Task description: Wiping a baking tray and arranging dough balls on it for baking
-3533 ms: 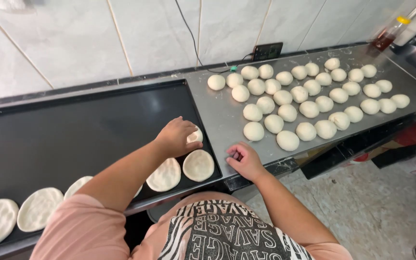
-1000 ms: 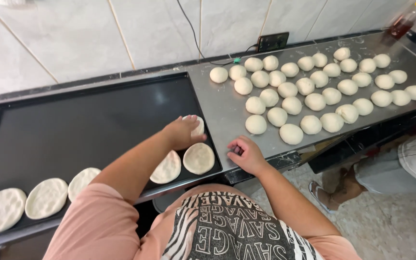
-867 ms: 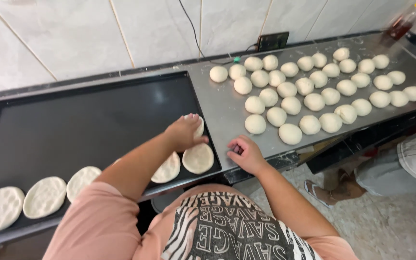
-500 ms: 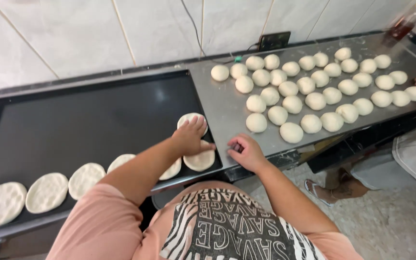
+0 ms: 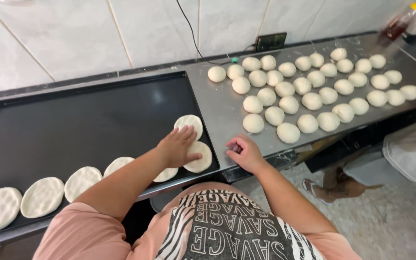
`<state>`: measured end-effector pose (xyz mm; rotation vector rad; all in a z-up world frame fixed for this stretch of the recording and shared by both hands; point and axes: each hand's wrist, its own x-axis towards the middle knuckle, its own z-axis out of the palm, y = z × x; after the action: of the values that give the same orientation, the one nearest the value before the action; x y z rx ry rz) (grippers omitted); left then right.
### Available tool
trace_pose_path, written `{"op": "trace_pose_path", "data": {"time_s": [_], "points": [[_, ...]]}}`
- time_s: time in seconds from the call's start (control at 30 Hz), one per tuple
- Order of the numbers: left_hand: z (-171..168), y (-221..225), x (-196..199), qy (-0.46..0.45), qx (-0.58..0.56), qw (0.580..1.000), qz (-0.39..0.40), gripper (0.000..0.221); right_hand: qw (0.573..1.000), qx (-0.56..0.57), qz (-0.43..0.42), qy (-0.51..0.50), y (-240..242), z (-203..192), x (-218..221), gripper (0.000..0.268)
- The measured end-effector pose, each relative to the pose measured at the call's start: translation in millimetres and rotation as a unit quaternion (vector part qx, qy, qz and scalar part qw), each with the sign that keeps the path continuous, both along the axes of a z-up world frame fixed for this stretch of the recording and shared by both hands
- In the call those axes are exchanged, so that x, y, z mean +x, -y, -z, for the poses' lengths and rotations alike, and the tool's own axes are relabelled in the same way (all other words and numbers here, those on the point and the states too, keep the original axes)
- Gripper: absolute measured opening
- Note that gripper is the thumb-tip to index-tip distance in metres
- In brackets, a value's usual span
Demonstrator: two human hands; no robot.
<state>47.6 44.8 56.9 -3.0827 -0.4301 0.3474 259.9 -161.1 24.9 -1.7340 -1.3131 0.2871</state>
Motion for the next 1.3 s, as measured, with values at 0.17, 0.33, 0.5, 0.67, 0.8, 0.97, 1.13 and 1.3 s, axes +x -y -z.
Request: {"op": "trace_pose_path", "data": {"time_s": [0.17,0.33,0.5,0.67,0.8,0.97,1.13,1.3], "points": [[-42.5,15.4,-15.7,-0.054,0.010,0.998,-0.043,0.106,0.999,-0.014,0.015,-0.050,-3.0,13.5,12.8,0.023],[-53.2,17.4,-21.7,-0.056,0.012,0.996,-0.062,0.102,0.989,-0.043,0.138,-0.032,-15.2,-9.5,64.1,0.023],[-53.0,14.5,-21.4,-0.014,-0.009,0.997,-0.077,0.106,0.946,-0.225,0.210,0.100,-37.1,-23.8,126.3,0.043],[-22.0,-18.4,-12.7,0.035,-0.082,0.990,-0.109,0.093,0.915,-0.318,0.196,0.153,-49.4,-41.2,121.0,0.053],[-57.8,-22.9,-27.1,0.233,-0.151,0.944,-0.179,0.072,0.896,-0.402,0.167,0.093,-43.9,-92.8,80.7,0.061],[-26.4,-27.0,-49.6,0.290,-0.238,0.906,-0.197,0.055,0.896,-0.414,0.143,0.068,-31.1,-105.7,55.6,0.078],[-15.5,-6.8,-47.7,0.344,-0.318,0.874,-0.129,0.042,0.892,-0.402,0.117,0.170,-40.2,-86.9,47.2,0.070],[-16.6,10.5,-27.3,0.382,-0.554,0.731,-0.114,0.097,0.966,-0.255,-0.015,0.023,-53.5,-152.0,-46.5,0.059]]}}
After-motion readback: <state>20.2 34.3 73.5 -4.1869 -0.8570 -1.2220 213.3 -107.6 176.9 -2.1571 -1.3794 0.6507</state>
